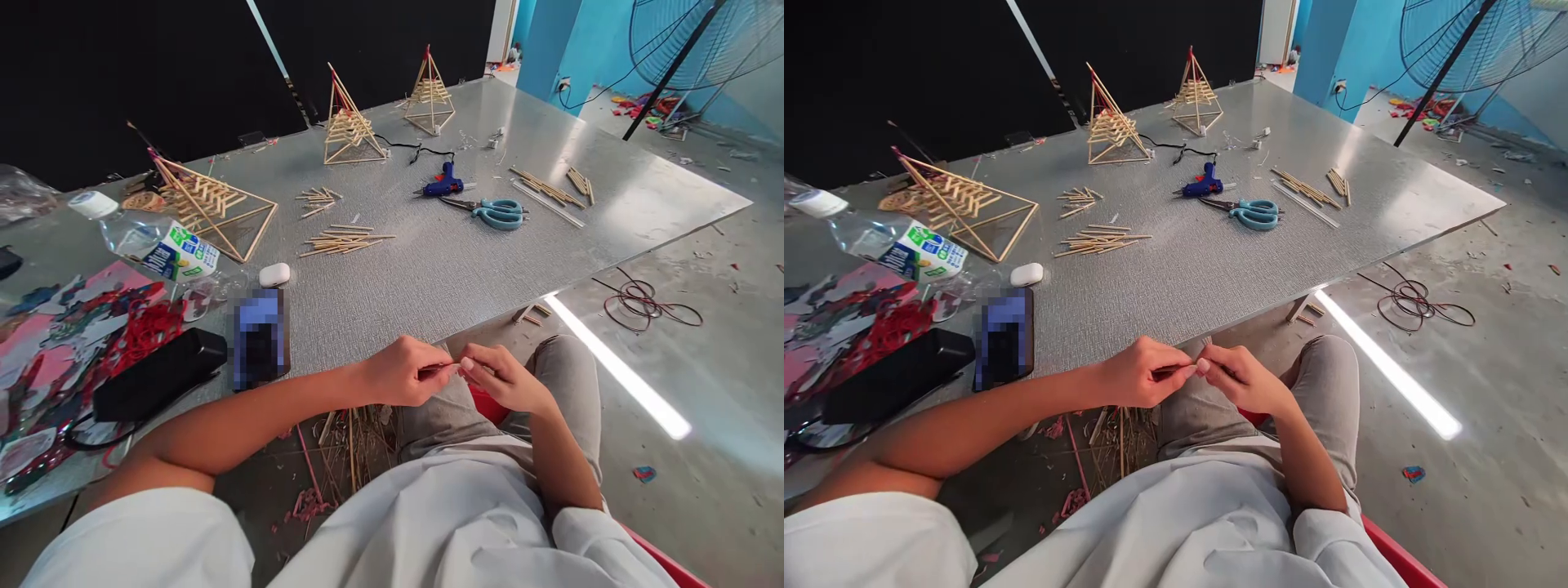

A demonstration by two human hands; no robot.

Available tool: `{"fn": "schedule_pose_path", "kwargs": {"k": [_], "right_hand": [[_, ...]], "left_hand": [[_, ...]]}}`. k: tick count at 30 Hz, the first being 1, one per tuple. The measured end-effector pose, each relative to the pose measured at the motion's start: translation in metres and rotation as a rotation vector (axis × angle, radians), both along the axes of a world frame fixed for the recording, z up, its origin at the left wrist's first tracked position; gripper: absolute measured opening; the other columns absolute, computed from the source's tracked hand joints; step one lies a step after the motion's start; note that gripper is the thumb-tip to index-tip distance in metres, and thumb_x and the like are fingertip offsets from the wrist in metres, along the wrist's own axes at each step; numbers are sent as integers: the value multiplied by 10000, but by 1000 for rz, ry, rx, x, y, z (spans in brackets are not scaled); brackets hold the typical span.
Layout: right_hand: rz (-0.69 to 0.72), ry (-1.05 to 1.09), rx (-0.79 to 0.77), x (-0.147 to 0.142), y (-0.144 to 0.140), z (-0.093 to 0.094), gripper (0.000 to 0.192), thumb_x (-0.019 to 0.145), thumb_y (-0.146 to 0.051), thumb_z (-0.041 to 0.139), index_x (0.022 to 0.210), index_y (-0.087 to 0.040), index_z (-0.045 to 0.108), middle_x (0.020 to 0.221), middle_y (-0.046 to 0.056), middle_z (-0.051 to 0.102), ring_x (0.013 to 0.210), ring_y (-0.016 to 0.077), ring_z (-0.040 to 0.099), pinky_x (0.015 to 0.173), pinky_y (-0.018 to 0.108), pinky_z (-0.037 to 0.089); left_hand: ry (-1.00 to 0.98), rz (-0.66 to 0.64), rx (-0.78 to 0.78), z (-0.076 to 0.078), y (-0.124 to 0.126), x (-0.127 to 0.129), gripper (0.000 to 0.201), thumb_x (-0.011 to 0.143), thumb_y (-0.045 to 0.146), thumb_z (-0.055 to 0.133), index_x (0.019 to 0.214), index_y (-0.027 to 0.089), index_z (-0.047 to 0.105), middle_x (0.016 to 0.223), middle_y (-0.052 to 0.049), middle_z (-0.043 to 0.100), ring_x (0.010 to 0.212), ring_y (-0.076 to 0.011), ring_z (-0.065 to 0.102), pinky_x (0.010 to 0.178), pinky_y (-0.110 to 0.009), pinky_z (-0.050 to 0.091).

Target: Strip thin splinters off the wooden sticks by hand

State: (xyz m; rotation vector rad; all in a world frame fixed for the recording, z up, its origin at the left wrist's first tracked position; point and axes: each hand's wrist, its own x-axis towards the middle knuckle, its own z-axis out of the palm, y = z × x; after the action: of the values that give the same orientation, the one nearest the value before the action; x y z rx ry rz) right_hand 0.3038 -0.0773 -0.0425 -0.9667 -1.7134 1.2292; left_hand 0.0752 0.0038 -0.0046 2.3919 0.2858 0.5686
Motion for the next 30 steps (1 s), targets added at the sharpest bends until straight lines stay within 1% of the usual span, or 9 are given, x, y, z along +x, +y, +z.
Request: {"fn": "schedule_pose_path", "kwargs": {"k": [3, 5, 10, 13, 17, 22, 24, 28, 30], "right_hand": [[127, 117, -69, -1, 0, -5, 463, 1143, -511, 487, 784, -219, 495, 665, -64, 425, 570, 96, 342, 529, 241, 296], [173, 237, -135, -6, 0, -9, 494, 1126, -548, 514, 758, -221, 479, 641, -71, 408, 532, 85, 326, 497, 235, 279], [209, 492, -308, -26, -2, -15, 548, 1079, -642, 558, 732, -228, 466, 568, -98, 375, 433, 62, 255, 423, 230, 236], [148, 545, -316, -35, -3, -16, 560, 1061, -659, 577, 720, -237, 440, 548, -104, 368, 399, 53, 228, 400, 230, 201], [43, 553, -295, -44, -3, -18, 589, 1036, -693, 591, 691, -251, 413, 486, -110, 343, 380, 60, 193, 394, 240, 177], [61, 730, -325, -64, -10, -19, 600, 1013, -681, 617, 652, -265, 380, 400, -134, 230, 343, 71, 139, 381, 242, 158], [16, 781, -349, -75, -13, -21, 609, 997, -699, 615, 649, -271, 357, 388, -133, 219, 335, 78, 144, 376, 244, 166], [-162, 732, -440, -92, -7, -28, 655, 930, -757, 655, 645, -274, 316, 432, -127, 208, 378, 76, 105, 363, 250, 130], [-194, 672, -425, -90, -3, -32, 675, 907, -774, 678, 627, -269, 327, 449, -123, 205, 397, 72, 90, 363, 255, 111]], "left_hand": [[-47, -101, -18, 1, -1, -1, 320, 1063, 177, 532, 744, 179, 560, 604, 56, 461, 548, -99, 362, 543, -252, 318], [-66, -131, -18, 0, -1, -2, 341, 1069, 194, 518, 727, 189, 527, 600, 55, 445, 549, -102, 358, 536, -255, 312], [-76, -96, -28, -2, -1, -5, 402, 1085, 297, 492, 693, 207, 474, 579, 54, 419, 528, -102, 336, 527, -250, 321], [-107, -75, -17, -2, -1, -5, 439, 1102, 311, 475, 676, 205, 471, 577, 51, 421, 525, -99, 342, 526, -245, 320], [-151, -64, 4, -2, -1, -4, 457, 1121, 295, 460, 678, 194, 516, 567, 49, 438, 512, -96, 350, 513, -247, 313], [-175, -83, 38, -3, 1, -7, 488, 1133, 340, 454, 682, 188, 562, 549, 37, 487, 499, -95, 402, 517, -241, 332], [-186, -91, 53, -5, 1, -8, 495, 1138, 352, 450, 687, 189, 575, 541, 34, 502, 494, -96, 431, 522, -236, 348], [-168, -180, 170, -12, -3, -9, 489, 1112, 369, 514, 655, 207, 568, 550, 13, 555, 507, -116, 501, 541, -251, 390], [-143, -196, 194, -14, -5, -9, 480, 1101, 371, 542, 650, 209, 570, 572, 0, 584, 528, -125, 522, 545, -263, 386]]}}
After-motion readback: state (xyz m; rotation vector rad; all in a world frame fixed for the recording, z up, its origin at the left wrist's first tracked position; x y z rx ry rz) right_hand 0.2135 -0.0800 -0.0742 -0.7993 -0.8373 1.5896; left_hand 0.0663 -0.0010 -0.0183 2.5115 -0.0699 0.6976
